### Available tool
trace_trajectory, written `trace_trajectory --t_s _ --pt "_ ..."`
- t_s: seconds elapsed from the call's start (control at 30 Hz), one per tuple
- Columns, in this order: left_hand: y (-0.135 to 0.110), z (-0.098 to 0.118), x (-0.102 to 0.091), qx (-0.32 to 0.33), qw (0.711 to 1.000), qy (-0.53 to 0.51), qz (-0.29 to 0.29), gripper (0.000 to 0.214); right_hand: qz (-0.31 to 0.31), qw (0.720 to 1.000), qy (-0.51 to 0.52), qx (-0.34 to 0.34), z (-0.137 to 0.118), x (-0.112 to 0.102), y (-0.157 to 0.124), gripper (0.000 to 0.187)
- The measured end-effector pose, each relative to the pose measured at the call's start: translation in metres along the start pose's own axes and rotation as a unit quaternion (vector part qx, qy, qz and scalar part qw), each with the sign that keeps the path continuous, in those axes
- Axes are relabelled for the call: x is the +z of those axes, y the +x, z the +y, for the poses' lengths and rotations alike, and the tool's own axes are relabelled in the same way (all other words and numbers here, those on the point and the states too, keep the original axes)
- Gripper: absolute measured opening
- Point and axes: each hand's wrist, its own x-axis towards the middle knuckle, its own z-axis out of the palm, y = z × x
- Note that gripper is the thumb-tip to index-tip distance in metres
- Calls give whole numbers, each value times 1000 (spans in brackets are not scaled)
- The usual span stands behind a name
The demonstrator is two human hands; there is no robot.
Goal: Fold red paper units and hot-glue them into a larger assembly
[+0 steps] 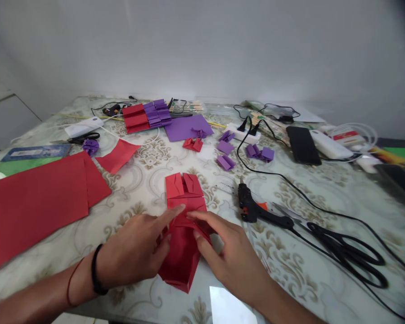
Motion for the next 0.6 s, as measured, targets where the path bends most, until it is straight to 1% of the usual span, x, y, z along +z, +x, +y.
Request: trace_trajectory --t_s 0.03,0.1,0.17,0.23,0.4,0.5,0.6 --pt "0 1 -1 7 1000 -12 10 63 -9 1000 8 -1 0 1 1 30" --pt "1 2 -2 14 999 -39 22 46 -31 999 30 -9 0 3 1 32" --pt "2 2 -2 9 998 -64 20 31 -51 997 49 -19 0 5 1 34" --pt "2 1 -3 2 997 -74 10 26 -62 996 57 -15 -1 7 0 35" --pt "2 1 -4 -19 998 -65 7 27 -59 996 36 56 1 7 -1 47" --pt "2 4 -4 -22 998 -64 15 27 -61 994 32 80 2 6 0 42" --pt "2 8 -3 -5 997 -71 42 39 -56 995 18 84 1 4 2 40"
